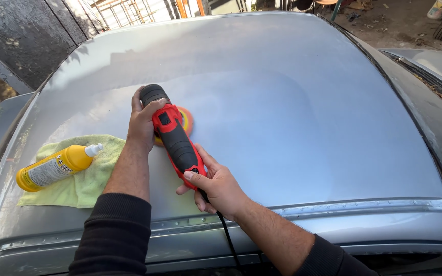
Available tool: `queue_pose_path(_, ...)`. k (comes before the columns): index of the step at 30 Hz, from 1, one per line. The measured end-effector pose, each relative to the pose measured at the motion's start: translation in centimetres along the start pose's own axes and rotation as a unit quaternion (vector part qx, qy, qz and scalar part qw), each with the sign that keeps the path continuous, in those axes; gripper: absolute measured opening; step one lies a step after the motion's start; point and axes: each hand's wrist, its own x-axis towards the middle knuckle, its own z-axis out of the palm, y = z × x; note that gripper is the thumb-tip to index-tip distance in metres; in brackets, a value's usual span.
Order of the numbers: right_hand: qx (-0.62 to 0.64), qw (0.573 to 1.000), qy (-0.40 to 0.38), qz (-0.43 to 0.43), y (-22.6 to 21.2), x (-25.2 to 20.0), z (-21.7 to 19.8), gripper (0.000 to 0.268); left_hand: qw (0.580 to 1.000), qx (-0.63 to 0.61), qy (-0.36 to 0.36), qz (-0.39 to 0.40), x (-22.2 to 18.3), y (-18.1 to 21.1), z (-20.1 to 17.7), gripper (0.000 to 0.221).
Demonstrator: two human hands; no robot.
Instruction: Polishing the roof of a silver car using an electric polisher and a microfibre cloth.
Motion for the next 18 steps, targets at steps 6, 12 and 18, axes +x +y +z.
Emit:
queue_pose_path(6,-0.01,1.0,-0.003,0.015,-0.4,-2.9,-0.5,0.084,0.998,-0.057,-0.017,-0.023,-2.3,-0.1,2.0,0.086)
queue_pose_path(12,0.017,1.0,0.02,0.006,-0.9,-5.2,-2.3,0.081,0.998,-0.052,-0.027,-0.009,-2.4,-1.5,5.2,0.088)
queue_pose_path(18,-0.002,0.997,0.07,0.019,-1.6,-7.3,-4.6,0.08,0.997,-0.055,-0.05,-0.034,-3.0,-2.3,10.6,0.091)
